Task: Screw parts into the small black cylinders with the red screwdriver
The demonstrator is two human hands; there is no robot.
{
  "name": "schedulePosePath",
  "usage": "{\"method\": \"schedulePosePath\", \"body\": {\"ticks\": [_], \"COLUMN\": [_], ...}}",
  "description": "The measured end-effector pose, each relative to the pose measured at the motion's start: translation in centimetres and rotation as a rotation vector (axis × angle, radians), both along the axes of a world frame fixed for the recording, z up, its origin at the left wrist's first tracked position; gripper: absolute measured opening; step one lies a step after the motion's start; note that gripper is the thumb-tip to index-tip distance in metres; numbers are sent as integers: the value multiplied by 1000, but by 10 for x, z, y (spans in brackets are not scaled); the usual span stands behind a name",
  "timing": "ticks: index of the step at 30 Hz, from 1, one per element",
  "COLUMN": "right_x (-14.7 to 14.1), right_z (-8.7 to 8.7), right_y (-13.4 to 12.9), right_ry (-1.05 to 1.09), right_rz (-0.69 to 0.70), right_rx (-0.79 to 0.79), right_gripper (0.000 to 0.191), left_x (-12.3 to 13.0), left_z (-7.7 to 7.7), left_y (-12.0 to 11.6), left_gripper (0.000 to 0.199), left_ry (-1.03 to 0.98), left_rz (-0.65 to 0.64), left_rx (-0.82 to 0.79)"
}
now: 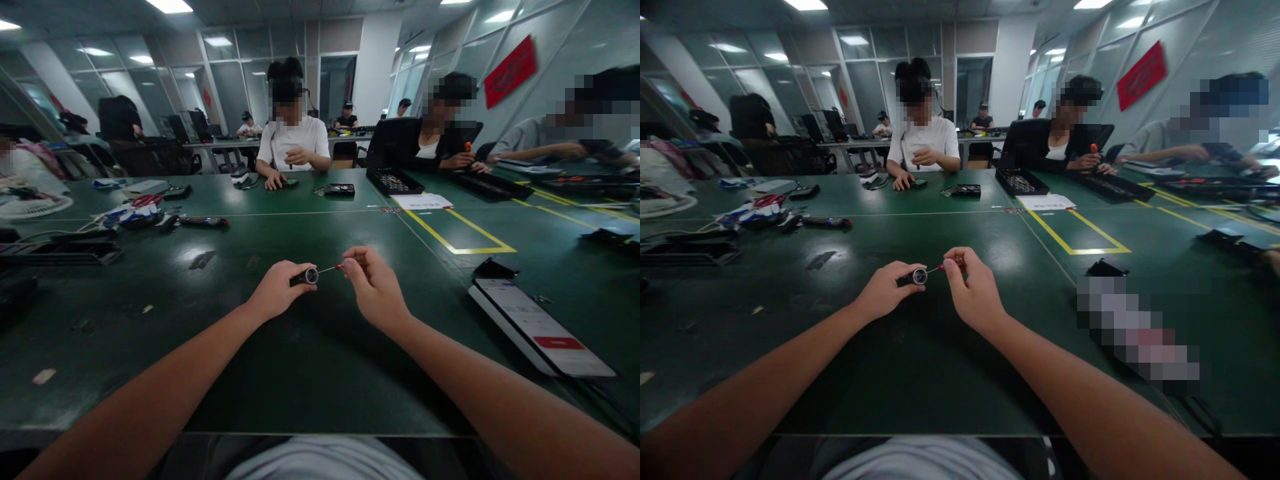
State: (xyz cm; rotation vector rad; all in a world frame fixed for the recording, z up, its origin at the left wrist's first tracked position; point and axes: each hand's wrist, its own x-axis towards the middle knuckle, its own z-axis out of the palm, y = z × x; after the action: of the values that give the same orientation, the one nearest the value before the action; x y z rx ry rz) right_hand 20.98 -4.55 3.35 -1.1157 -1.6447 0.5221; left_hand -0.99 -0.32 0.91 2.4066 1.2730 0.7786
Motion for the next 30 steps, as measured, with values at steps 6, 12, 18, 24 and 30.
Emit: {"method": "schedulePosePath", "body": {"ticks": [6,12,18,24,30], "right_x": [-2,10,4,2,1], "right_z": [-8,-18,-14,-9,-3], "right_y": [11,37,31,20,7], "right_ry": [195,641,624,335,205], "right_rz": [14,162,80,35,93], "right_rx": [-82,-499,-319,-157,-49], "right_gripper": [27,32,30,29,34], "left_x": [3,1,-1,2,2], "left_z": [1,2,-1,2,0], "left_y": [0,5,6,1,-1], "left_gripper": [38,41,43,41,35], "left_ry": [17,34,24,-25,-129], "left_rz": [-54,-28,-26,-4,-7], "left_rx": [62,100,36,0,-87]}}
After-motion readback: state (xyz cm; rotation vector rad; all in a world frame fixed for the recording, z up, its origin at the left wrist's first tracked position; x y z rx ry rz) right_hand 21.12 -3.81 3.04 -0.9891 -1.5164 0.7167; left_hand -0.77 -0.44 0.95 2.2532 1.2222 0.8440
